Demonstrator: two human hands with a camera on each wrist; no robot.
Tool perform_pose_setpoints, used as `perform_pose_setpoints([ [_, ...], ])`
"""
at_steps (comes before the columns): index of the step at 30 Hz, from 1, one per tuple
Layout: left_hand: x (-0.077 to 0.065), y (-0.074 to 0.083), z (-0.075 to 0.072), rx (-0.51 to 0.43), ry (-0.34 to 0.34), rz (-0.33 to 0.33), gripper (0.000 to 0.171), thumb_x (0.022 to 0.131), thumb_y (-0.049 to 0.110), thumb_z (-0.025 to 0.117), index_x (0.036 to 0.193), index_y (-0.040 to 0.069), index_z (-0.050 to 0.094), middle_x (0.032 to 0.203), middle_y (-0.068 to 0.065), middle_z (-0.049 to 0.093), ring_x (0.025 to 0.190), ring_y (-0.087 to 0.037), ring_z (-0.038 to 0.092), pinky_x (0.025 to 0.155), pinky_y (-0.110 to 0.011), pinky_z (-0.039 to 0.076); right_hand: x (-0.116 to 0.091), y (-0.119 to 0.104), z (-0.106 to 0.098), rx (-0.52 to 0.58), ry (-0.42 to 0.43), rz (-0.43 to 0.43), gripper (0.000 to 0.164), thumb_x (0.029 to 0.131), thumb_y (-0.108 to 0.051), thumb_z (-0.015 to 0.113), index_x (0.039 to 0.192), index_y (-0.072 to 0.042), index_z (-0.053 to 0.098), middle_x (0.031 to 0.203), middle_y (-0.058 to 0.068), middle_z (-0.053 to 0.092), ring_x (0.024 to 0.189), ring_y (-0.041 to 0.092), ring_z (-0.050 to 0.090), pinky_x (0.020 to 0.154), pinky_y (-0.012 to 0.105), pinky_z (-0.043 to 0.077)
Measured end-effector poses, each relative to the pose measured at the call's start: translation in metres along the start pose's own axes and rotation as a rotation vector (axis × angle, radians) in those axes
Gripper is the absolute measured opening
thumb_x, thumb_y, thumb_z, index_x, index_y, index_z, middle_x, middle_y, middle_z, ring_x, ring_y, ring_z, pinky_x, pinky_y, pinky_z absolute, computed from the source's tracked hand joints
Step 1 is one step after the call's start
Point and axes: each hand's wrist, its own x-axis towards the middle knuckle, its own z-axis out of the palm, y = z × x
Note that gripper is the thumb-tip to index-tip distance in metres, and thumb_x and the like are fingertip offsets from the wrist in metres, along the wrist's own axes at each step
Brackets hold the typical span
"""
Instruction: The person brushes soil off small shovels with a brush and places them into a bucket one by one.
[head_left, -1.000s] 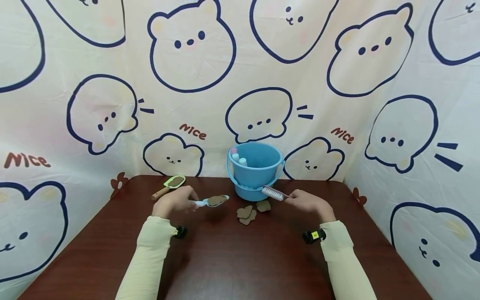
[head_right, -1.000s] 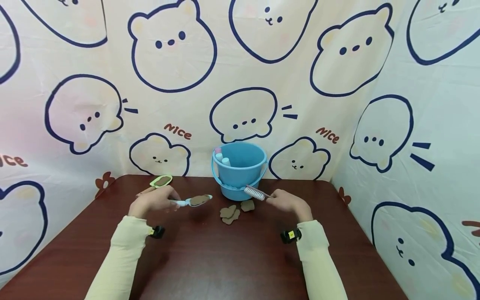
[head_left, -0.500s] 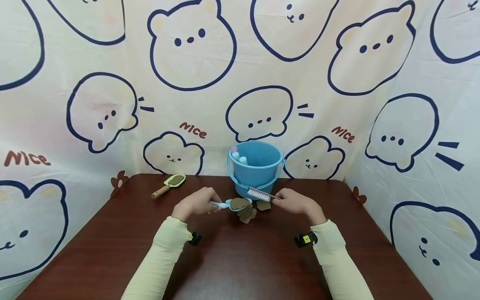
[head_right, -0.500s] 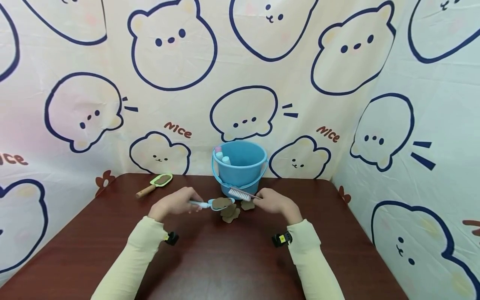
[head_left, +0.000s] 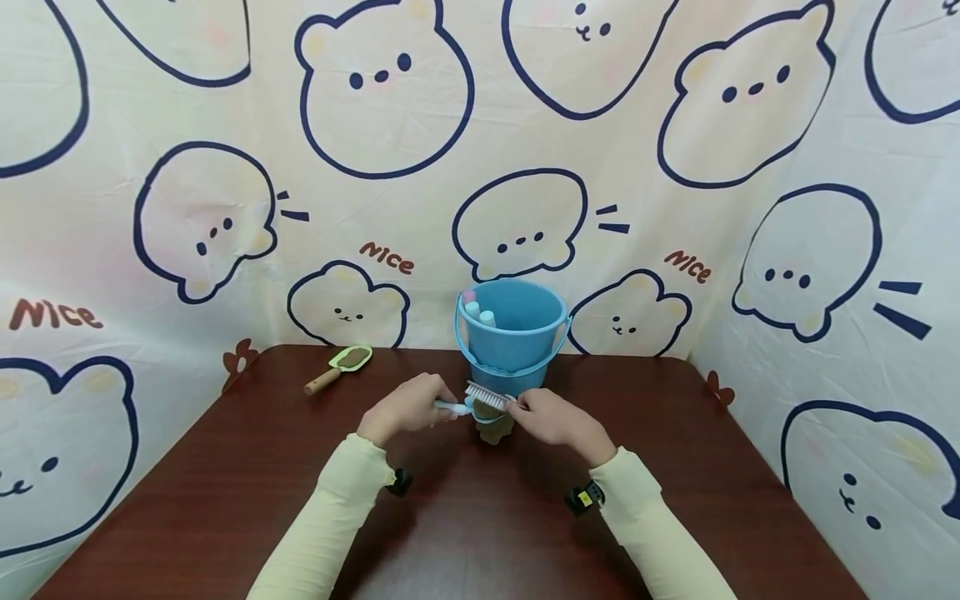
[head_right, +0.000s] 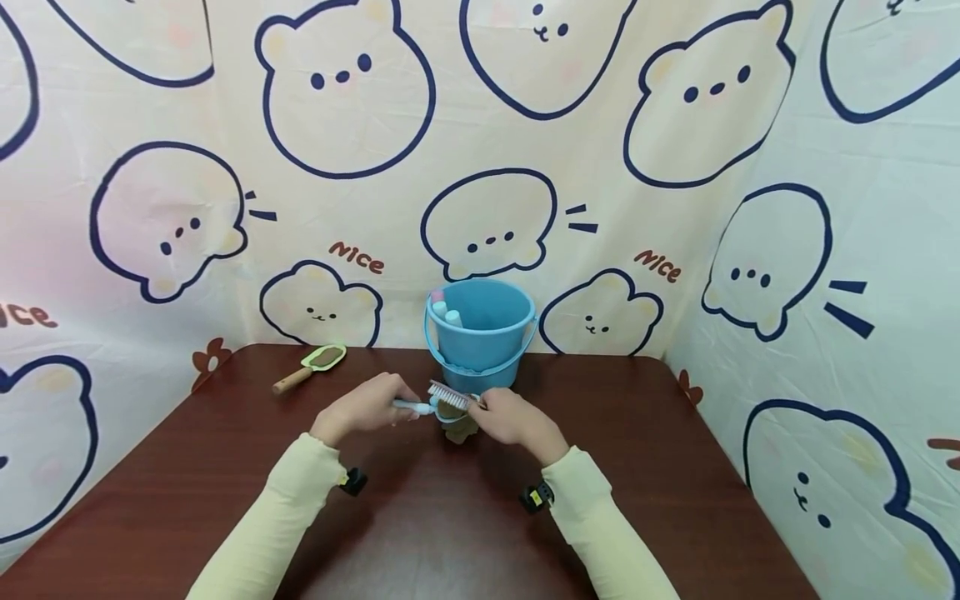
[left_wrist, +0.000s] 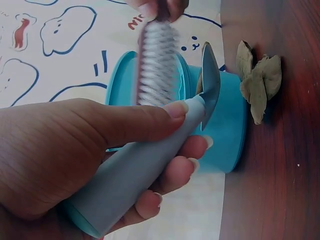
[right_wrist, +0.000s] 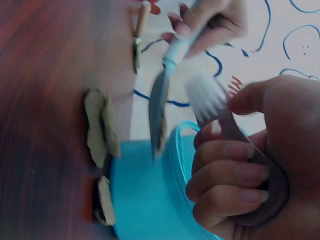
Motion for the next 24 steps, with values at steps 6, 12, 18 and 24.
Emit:
perform_pose_setpoints([
  [6, 0.002, 0.002, -0.002, 0.017, 0.027, 0.027, 0.006, 0.092, 0.007, 0.075, 0.093, 0.010, 0.080, 0.068, 0.005, 0.066, 0.054, -0.008, 0.052, 0.055, -0.024, 0.046, 0.003, -0.007, 0.012, 0.001, 0.025, -0.013, 0.039, 0.111, -0.029, 0.041, 0.091, -0.001, 0.061, 0.066, 0.002, 0.047, 0.057, 0.016, 0.045, 0.055, 0.030, 0.040],
  [12, 0.002, 0.001, -0.001, 0.035, 0.042, 0.019, 0.007, 0.091, 0.008, 0.075, 0.095, 0.005, 0.081, 0.076, -0.002, 0.071, 0.058, -0.009, 0.054, 0.058, -0.026, 0.049, 0.003, -0.011, 0.021, 0.006, 0.044, 0.006, 0.033, 0.109, -0.026, 0.046, 0.101, 0.000, 0.065, 0.066, 0.003, 0.049, 0.057, 0.016, 0.048, 0.053, 0.029, 0.041],
  [18, 0.001, 0.001, -0.001, 0.045, 0.058, -0.003, 0.009, 0.090, 0.009, 0.077, 0.097, 0.006, 0.081, 0.085, -0.004, 0.075, 0.064, -0.011, 0.058, 0.064, -0.028, 0.053, 0.002, -0.013, 0.023, -0.033, 0.074, 0.043, 0.032, 0.107, -0.027, 0.051, 0.098, -0.001, 0.067, 0.065, 0.003, 0.050, 0.055, 0.015, 0.048, 0.051, 0.028, 0.040],
  [24, 0.000, 0.001, -0.001, 0.032, 0.055, -0.012, 0.008, 0.090, 0.008, 0.076, 0.096, 0.007, 0.082, 0.086, -0.003, 0.076, 0.065, -0.012, 0.058, 0.064, -0.027, 0.052, 0.001, -0.012, 0.023, -0.122, 0.142, 0.089, 0.032, 0.104, -0.029, 0.059, 0.079, -0.009, 0.062, 0.061, 0.001, 0.047, 0.053, 0.015, 0.047, 0.049, 0.028, 0.038],
])
